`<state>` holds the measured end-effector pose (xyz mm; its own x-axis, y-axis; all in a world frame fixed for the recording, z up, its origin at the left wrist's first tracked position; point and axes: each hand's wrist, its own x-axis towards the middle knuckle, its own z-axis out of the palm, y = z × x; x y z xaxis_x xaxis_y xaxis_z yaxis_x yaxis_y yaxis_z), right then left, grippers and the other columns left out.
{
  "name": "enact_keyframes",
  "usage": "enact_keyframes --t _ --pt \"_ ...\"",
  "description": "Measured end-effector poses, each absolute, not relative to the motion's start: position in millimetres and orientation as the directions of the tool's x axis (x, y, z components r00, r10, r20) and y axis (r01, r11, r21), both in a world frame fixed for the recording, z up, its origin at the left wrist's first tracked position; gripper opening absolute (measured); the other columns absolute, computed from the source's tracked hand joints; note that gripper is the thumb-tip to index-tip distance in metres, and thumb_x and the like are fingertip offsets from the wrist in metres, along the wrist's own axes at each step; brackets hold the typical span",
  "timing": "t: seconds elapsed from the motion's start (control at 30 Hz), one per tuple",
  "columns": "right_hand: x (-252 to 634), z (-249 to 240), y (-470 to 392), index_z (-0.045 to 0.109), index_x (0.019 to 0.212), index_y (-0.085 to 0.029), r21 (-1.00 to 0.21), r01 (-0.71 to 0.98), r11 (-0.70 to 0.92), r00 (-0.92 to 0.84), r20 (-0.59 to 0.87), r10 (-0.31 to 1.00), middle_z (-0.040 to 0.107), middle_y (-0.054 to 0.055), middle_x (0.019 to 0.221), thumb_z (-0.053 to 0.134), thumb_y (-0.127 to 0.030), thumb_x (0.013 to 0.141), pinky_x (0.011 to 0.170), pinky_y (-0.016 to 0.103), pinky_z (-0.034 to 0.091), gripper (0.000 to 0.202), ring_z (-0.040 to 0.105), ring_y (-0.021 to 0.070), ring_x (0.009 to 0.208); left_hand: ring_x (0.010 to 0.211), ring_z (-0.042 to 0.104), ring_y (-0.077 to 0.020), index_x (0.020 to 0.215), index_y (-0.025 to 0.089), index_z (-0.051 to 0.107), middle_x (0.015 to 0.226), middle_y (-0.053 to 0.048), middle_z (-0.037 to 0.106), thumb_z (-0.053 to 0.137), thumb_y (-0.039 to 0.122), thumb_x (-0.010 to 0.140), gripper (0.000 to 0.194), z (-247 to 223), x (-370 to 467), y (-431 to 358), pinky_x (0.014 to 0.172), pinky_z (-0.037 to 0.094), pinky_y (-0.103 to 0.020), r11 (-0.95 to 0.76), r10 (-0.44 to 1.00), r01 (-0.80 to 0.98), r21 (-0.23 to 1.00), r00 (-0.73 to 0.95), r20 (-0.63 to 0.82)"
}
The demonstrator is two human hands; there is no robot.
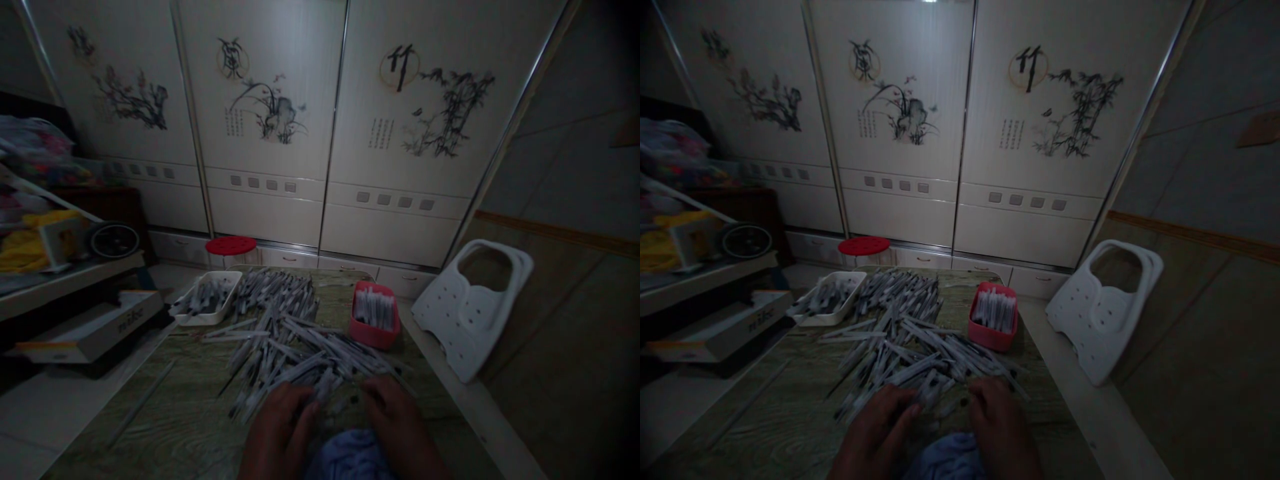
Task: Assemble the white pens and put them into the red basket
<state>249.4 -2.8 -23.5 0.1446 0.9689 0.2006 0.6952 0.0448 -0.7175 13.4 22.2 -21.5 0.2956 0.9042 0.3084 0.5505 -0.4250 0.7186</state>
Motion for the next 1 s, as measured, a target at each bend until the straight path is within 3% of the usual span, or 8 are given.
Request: enact_keyframes --t 0.23,0.37,0.47,0.57,0.67,0.8,0.87,1.0 --pt "240 -34 0 0.074 0.103 -0.025 -0.558 0.829 0.017 0.055 0.113 0.992 0.07 0.008 0.103 0.052 -0.022 0.089 0.088 0.037 0.047 0.027 0.066 0.0255 0.096 0.095 0.071 -0.023 0.103 0.025 0.074 0.098 -0.008 0.074 0.056 0.038 0.098 0.023 -25 15 21 0.086 0.057 -0.037 -0.445 0.895 0.53 0.722 0.29 0.338" --pt "241 -37 1 0.074 0.094 -0.024 -0.566 0.824 -0.003 0.074 0.102 0.992 0.069 0.008 0.1 0.052 -0.023 0.089 0.086 0.038 0.047 0.022 0.066 0.0258 0.093 0.094 0.071 -0.0228 0.102 0.024 0.074 0.098 -0.008 0.074 0.055 0.037 0.099 0.023 -29 15 22 0.085 0.058 -0.036 -0.459 0.888 0.545 0.702 0.296 0.351" --pt "244 -36 3 0.069 0.086 -0.022 -0.639 0.769 0.018 0.092 0.139 0.986 0.069 0.007 0.092 0.051 -0.023 0.089 0.084 0.038 0.047 0.018 0.065 0.0253 0.09 0.092 0.071 -0.0219 0.102 0.025 0.074 0.096 -0.007 0.074 0.057 0.035 0.098 0.021 -28 14 21 0.083 0.058 -0.034 -0.494 0.87 0.549 0.675 0.313 0.382" --pt "245 -28 3 0.066 0.085 -0.021 -0.796 0.605 0.016 0.152 0.135 0.979 0.069 0.005 0.085 0.053 -0.03 0.09 0.074 0.034 0.048 0.017 0.065 0.0238 0.083 0.091 0.072 -0.0214 0.103 0.025 0.075 0.095 -0.007 0.075 0.058 0.034 0.098 0.02 -28 15 20 0.081 0.059 -0.032 -0.522 0.853 0.548 0.653 0.325 0.408" --pt "242 -13 3 0.065 0.086 -0.021 -0.954 0.287 -0.089 0.232 -0.021 0.972 0.067 0.001 0.073 0.06 -0.04 0.087 0.06 0.03 0.047 0.019 0.063 0.0201 0.067 0.093 0.071 -0.0217 0.107 0.025 0.074 0.096 -0.008 0.074 0.058 0.034 0.098 0.021 -28 16 19 0.082 0.06 -0.033 -0.543 0.84 0.538 0.645 0.349 0.415" --pt "234 7 -2 0.064 0.088 -0.02 -0.979 -0.15 -0.139 0.21 -0.169 0.963 0.073 0.002 0.079 0.076 -0.048 0.078 0.058 0.028 0.05 0.032 0.065 0.0176 0.063 0.094 0.071 -0.0207 0.112 0.025 0.072 0.098 -0.008 0.073 0.055 0.034 0.1 0.023 -28 16 19 0.082 0.059 -0.032 -0.575 0.816 0.52 0.632 0.426 0.391" --pt "232 11 -4 0.068 0.089 -0.019 -0.971 -0.213 -0.105 0.192 -0.147 0.97 0.074 0.004 0.086 0.081 -0.048 0.076 0.061 0.027 0.051 0.034 0.067 0.0184 0.071 0.092 0.07 -0.0203 0.112 0.026 0.072 0.097 -0.008 0.072 0.054 0.033 0.1 0.023 -27 17 19 0.081 0.058 -0.031 -0.593 0.801 0.515 0.619 0.456 0.388" --pt "233 6 -6 0.075 0.092 -0.019 -0.99 -0.13 -0.063 0.193 -0.088 0.977 0.065 -0.002 0.069 0.081 -0.047 0.079 0.054 0.024 0.043 0.032 0.056 0.0132 0.06 0.091 0.07 -0.02 0.111 0.028 0.072 0.096 -0.006 0.072 0.055 0.031 0.1 0.02 -24 18 19 0.08 0.058 -0.031 -0.609 0.79 0.496 0.62 0.448 0.417"
